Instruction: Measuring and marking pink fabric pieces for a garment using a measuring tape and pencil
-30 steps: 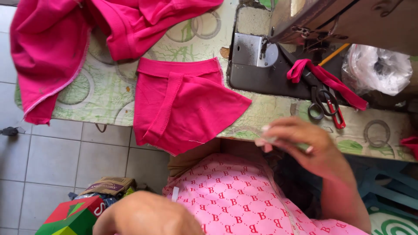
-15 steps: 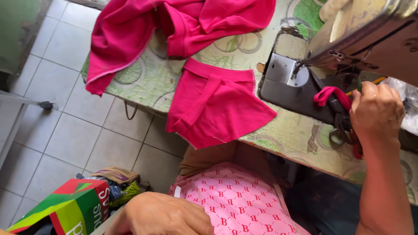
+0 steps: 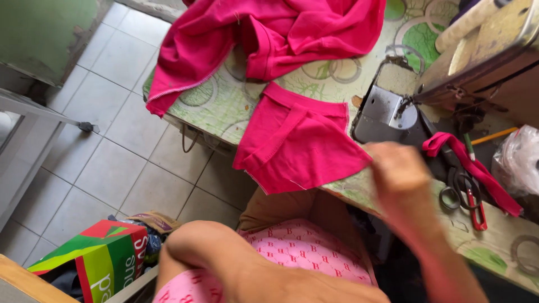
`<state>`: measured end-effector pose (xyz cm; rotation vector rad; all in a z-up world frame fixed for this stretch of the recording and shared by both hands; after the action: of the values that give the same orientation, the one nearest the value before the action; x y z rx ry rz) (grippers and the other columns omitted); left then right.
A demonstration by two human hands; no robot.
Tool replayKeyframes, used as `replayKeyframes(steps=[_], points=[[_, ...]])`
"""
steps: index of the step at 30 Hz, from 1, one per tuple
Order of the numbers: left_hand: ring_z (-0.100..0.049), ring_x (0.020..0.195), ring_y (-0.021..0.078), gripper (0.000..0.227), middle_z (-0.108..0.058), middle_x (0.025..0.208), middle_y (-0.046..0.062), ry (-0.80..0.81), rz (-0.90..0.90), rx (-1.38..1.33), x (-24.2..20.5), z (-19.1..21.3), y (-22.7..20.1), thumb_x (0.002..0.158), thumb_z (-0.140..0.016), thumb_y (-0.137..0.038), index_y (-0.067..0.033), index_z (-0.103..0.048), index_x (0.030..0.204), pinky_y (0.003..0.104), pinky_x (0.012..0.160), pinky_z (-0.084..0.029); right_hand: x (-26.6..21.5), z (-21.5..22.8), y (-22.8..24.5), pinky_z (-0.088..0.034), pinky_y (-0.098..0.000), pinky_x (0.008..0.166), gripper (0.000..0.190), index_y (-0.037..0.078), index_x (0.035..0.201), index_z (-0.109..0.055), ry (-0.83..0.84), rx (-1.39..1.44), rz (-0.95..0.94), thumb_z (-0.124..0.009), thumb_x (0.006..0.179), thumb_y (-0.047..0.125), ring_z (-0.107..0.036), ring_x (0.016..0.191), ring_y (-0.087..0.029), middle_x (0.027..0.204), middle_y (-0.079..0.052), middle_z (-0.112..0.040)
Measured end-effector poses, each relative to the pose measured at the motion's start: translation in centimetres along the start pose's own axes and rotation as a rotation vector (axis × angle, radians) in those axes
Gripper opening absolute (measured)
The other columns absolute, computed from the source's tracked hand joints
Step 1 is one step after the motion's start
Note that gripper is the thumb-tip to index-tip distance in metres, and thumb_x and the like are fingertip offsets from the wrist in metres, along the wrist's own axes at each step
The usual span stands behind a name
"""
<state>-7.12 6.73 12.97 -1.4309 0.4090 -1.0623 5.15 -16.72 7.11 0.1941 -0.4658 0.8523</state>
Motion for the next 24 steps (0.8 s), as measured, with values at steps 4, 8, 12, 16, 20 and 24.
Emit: replayKeyframes(steps=[4,8,12,16,20,24], points=[[-0.042,0.142,0.037,0.075,-0.037,0.151,0.021,0.025,-0.009,-0.03,-0.8,-0.9,-0.8,0.103,-0.03,-0.065,-0.0034,-0.037,0.145,0.054,0.131,-0.031,-0.1,-4.7,9.2,-0.054,-0.0389,0.099,0.027,-0.002,0.12,-0.067,-0.033,0.402,0.133,-0.06,0.094,-0.002,-0.063,0.12,-0.036,0.115,-0.017,-0.07],[-0.04,0.147,0.0374,0.082,-0.035,0.156,0.022,0.048,-0.007,-0.074,-1.4,-1.3,-1.3,0.104,-0.026,-0.071,-0.0032,-0.035,0.148,0.055,0.135,-0.029,-0.6,-9.7,13.6,-0.033,-0.0488,0.122,0.05,0.005,0.152,-0.051,-0.105,0.206,0.234,-0.047,0.102,0.008,-0.047,0.146,-0.038,0.156,-0.024,-0.048],[-0.039,0.152,0.0378,0.088,-0.033,0.161,0.024,0.079,-0.014,-0.11,-0.4,-0.8,-2.7,0.105,-0.022,-0.077,-0.003,-0.032,0.152,0.056,0.138,-0.027,-0.6,-12.7,14.0,-0.042,-0.0453,0.113,0.046,0.016,0.149,-0.058,-0.259,-0.009,0.199,-0.041,0.107,0.013,-0.055,0.138,-0.033,0.15,-0.017,-0.057],[-0.038,0.155,0.038,0.093,-0.031,0.164,0.025,0.136,-0.035,-0.147,-0.1,-0.3,-2.8,0.106,-0.019,-0.081,-0.0029,-0.031,0.155,0.056,0.141,-0.026,0.4,-9.6,12.1,-0.048,-0.0433,0.1,0.037,0.005,0.14,-0.063,-0.183,0.115,0.218,-0.042,0.11,0.007,-0.065,0.128,-0.033,0.145,-0.013,-0.063],[-0.045,0.141,0.0418,0.067,-0.046,0.148,0.021,-0.326,0.14,0.584,-1.0,5.2,-0.1,0.096,-0.064,-0.046,-0.005,-0.04,0.144,0.057,0.122,-0.035,2.7,-7.7,8.2,-0.044,-0.0427,0.107,0.044,0.005,0.143,-0.054,0.07,0.659,0.032,-0.05,0.1,0.015,-0.059,0.126,-0.029,0.142,-0.014,-0.061],[-0.048,0.148,0.0324,0.089,-0.052,0.157,0.015,-0.465,0.234,0.801,-1.6,9.1,6.1,0.082,-0.091,-0.015,-0.0103,-0.038,0.154,0.061,0.125,-0.027,6.6,-1.2,5.3,-0.054,-0.0334,0.097,0.048,0.008,0.137,-0.06,-0.072,0.822,-0.127,-0.074,0.095,0.025,-0.073,0.111,-0.024,0.13,-0.013,-0.072]])
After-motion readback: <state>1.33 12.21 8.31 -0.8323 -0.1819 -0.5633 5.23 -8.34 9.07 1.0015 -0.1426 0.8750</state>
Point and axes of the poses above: each hand's wrist, its own x-axis towards the middle knuckle, its own z-axis out of the back of the hand, y = z × x, the point moved 3 cm from there along x, towards the middle knuckle
